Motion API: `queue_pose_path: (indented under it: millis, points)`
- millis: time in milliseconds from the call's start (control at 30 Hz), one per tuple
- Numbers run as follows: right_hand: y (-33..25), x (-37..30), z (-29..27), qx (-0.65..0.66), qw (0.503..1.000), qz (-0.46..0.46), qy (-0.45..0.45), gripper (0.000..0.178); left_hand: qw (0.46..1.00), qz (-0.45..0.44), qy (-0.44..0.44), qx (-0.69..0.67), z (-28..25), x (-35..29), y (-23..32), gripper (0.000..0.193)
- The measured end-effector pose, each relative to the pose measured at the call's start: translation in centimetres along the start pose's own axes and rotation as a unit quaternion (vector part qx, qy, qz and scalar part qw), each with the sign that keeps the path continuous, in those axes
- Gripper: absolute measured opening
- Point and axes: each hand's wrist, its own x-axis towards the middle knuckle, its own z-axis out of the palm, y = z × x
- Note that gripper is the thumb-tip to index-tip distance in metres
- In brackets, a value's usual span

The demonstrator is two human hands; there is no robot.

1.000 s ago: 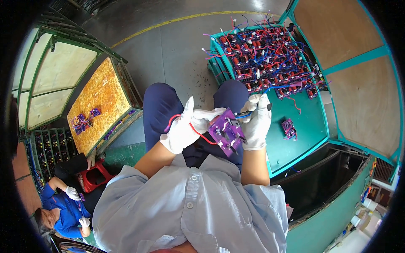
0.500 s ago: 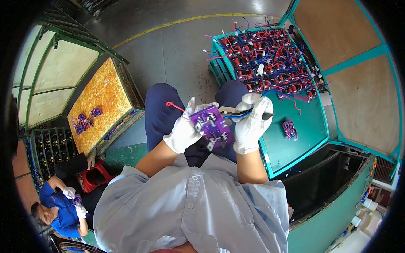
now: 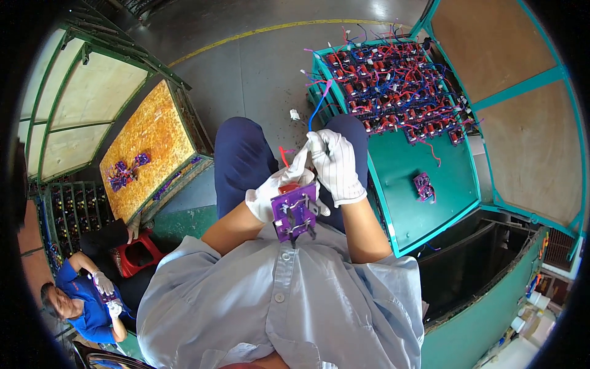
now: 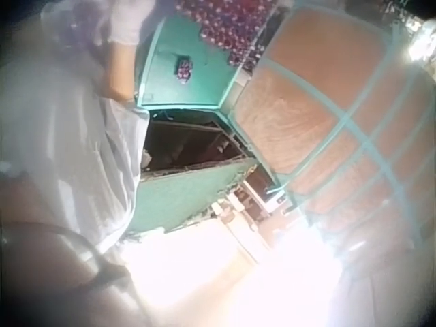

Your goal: The person assembles components onto purple circuit boards by hand, connecting wires and other components.

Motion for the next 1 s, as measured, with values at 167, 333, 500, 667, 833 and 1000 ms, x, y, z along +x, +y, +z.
queue_pose_path:
  millis: [167, 333, 500, 667, 833, 1000]
  points:
    - [-0.5, 1.4, -2.4, -0.021, 0.998, -0.023, -0.054, 0.008, 0.984, -0.141, 0.101, -0.042, -0.6, 0.0, 0.3, 0.053]
    - [-0.8, 2.3, -2.2, 0.007, 0.993, -0.001, -0.117, 0.010, 0.930, -0.113, 0.199, 0.287, 4.6, 2.4, 3.2, 0.035]
    - [-0.1, -1.1, -0.6, 0.378, 0.915, 0.032, -0.135, 0.068, 0.876, 0.072, 0.381, 0.288, 1.8, 2.1, 3.6, 0.034]
    - [-2.4, -3.0, -0.4, 0.121, 0.972, -0.032, -0.199, 0.104, 0.822, 0.233, 0.417, 0.309, 1.6, 2.9, 2.4, 0.032]
    - [-3.2, -1.0, -1.8, 0.299, 0.913, 0.061, -0.270, 0.095, 0.862, 0.267, 0.365, 0.230, 1.9, 3.2, 2.9, 0.036]
    - [-0.9, -3.7, -2.3, 0.469, 0.809, 0.318, -0.156, 0.063, 0.909, 0.294, 0.115, 0.273, 2.1, 3.0, 5.7, 0.033]
